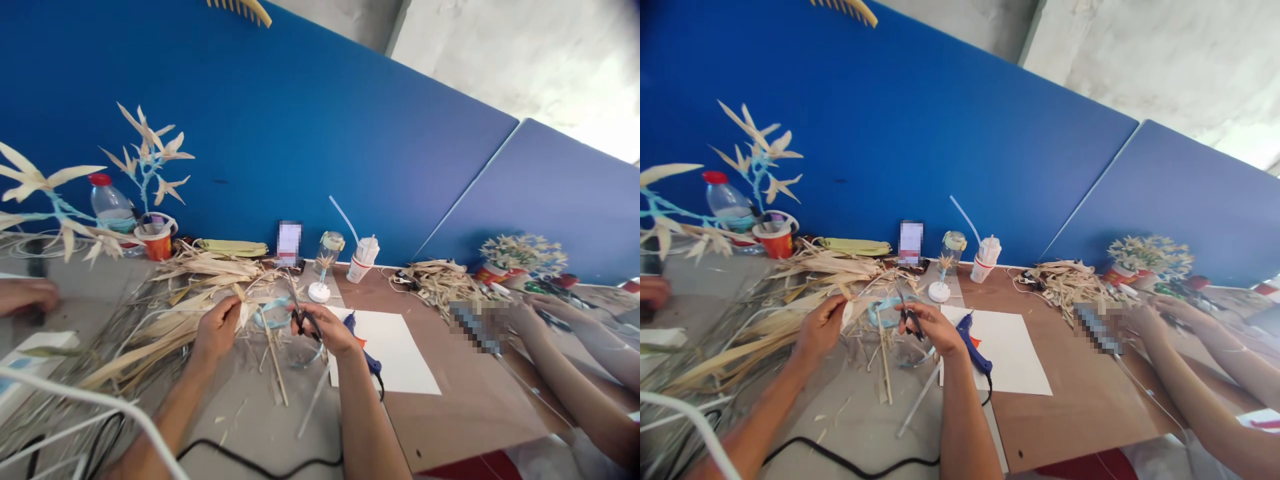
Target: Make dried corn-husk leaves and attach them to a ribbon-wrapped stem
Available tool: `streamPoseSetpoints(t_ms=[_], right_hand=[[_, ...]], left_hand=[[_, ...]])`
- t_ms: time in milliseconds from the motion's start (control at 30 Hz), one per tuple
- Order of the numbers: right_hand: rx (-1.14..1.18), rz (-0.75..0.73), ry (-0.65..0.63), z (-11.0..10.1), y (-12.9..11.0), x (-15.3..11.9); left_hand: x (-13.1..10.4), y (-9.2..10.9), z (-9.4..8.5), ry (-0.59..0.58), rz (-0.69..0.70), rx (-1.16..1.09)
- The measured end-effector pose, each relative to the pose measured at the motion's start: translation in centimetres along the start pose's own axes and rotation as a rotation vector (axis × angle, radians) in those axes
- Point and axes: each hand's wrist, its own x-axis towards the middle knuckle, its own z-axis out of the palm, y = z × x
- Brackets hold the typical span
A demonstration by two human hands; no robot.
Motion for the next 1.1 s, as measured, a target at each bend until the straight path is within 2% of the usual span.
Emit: streamPoseSetpoints(t_ms=[167,300,600,867,1100], right_hand=[[-0.041,0.003,-0.179,-0.8,-0.2,-0.6],[-0.073,0.061,-0.296,-1.3,-0.3,-0.8],[-0.125,0.106,-0.325,-0.4,-0.8,-0.7],[-0.133,0.141,-0.384,-0.7,-0.6,-0.8],[-0.094,0.142,-0.476,-1.0,-0.6,-1.0]], left_hand=[[0.3,-0.3,-0.4,0.129,0.08,0.061],[0.4,-0.4,-0.6,0.15,0.102,0.072],[0.3,-0.9,-0.4,0.161,0.226,0.144],[0.1,-2.0,-0.4,0.135,0.213,0.136],[0.0,-1.3,-0.5,0.126,0.184,0.099]])
